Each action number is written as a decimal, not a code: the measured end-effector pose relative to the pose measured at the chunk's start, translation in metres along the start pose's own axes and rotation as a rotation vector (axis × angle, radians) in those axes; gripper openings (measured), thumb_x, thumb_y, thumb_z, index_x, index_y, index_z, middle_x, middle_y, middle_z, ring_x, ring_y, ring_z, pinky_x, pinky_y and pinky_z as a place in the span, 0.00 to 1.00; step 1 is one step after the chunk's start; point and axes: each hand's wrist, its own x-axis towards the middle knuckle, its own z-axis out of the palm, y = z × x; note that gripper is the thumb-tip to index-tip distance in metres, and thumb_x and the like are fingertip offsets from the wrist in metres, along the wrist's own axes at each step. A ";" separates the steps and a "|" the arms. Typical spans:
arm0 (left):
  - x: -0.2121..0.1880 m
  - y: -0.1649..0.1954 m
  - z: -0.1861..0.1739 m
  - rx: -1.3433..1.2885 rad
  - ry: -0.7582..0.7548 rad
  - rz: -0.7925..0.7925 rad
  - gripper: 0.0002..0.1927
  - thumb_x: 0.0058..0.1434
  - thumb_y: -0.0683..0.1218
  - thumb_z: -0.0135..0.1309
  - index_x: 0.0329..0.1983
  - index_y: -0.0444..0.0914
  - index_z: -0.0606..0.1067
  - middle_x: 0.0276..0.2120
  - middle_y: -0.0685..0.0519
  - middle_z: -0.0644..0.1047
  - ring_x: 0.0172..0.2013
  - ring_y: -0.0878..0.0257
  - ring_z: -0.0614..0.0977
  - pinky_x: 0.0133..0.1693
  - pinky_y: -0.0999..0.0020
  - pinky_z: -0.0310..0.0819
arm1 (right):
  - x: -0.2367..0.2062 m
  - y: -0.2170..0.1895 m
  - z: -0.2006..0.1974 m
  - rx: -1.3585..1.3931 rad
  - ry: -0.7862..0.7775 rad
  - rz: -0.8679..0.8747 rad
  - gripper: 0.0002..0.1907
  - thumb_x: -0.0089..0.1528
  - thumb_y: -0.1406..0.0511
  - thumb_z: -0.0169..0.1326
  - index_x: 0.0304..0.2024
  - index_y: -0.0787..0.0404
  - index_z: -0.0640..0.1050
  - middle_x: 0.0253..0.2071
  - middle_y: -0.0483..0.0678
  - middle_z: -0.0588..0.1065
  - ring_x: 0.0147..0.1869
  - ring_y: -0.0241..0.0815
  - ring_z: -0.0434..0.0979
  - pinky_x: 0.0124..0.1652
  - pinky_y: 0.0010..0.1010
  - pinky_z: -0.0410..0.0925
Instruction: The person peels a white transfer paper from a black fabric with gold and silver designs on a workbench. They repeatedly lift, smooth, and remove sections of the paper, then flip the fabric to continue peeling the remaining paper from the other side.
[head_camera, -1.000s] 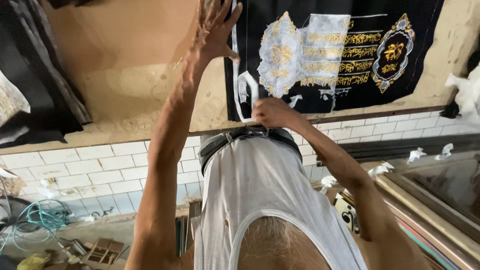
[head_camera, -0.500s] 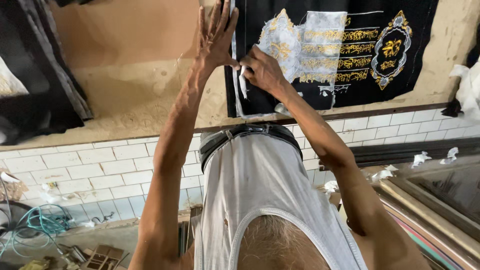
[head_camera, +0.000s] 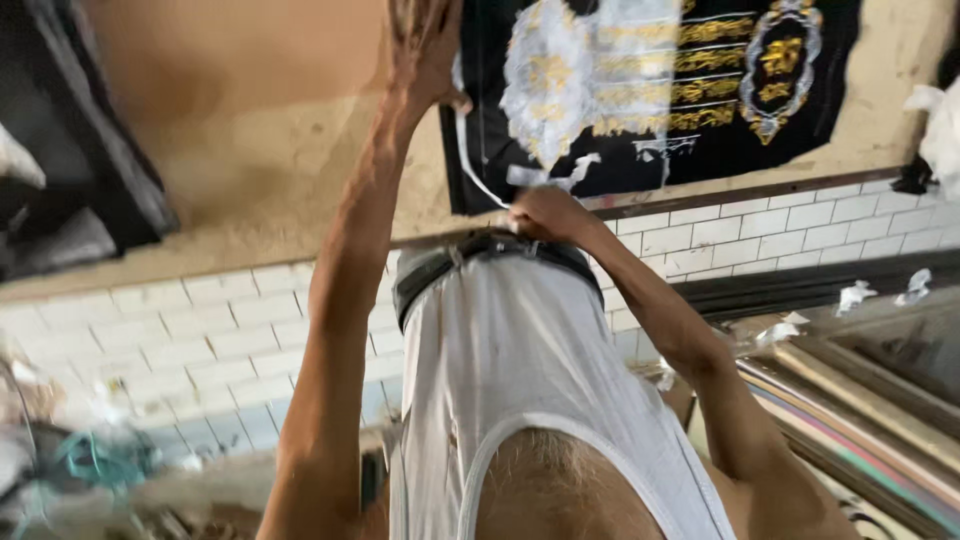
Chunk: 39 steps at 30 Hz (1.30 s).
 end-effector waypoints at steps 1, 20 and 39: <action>0.000 -0.001 0.002 -0.021 -0.031 -0.018 0.81 0.24 0.65 0.78 0.80 0.34 0.51 0.76 0.40 0.53 0.76 0.39 0.47 0.70 0.28 0.32 | -0.015 0.012 0.003 0.023 0.043 0.029 0.08 0.56 0.69 0.60 0.37 0.53 0.85 0.31 0.48 0.79 0.33 0.46 0.78 0.37 0.43 0.71; -0.055 0.033 0.039 -0.334 0.266 0.128 0.15 0.57 0.51 0.72 0.35 0.36 0.83 0.73 0.37 0.60 0.73 0.35 0.54 0.71 0.38 0.46 | -0.037 -0.056 -0.036 -0.239 0.893 0.140 0.59 0.47 0.43 0.70 0.68 0.68 0.63 0.63 0.67 0.71 0.65 0.62 0.73 0.61 0.48 0.68; -0.070 0.089 0.077 0.076 -0.100 0.064 0.62 0.41 0.68 0.71 0.77 0.44 0.59 0.77 0.41 0.52 0.75 0.44 0.51 0.70 0.35 0.36 | -0.273 0.251 -0.132 0.922 1.326 0.461 0.19 0.51 0.76 0.60 0.46 0.65 0.82 0.39 0.44 0.82 0.41 0.36 0.82 0.45 0.28 0.75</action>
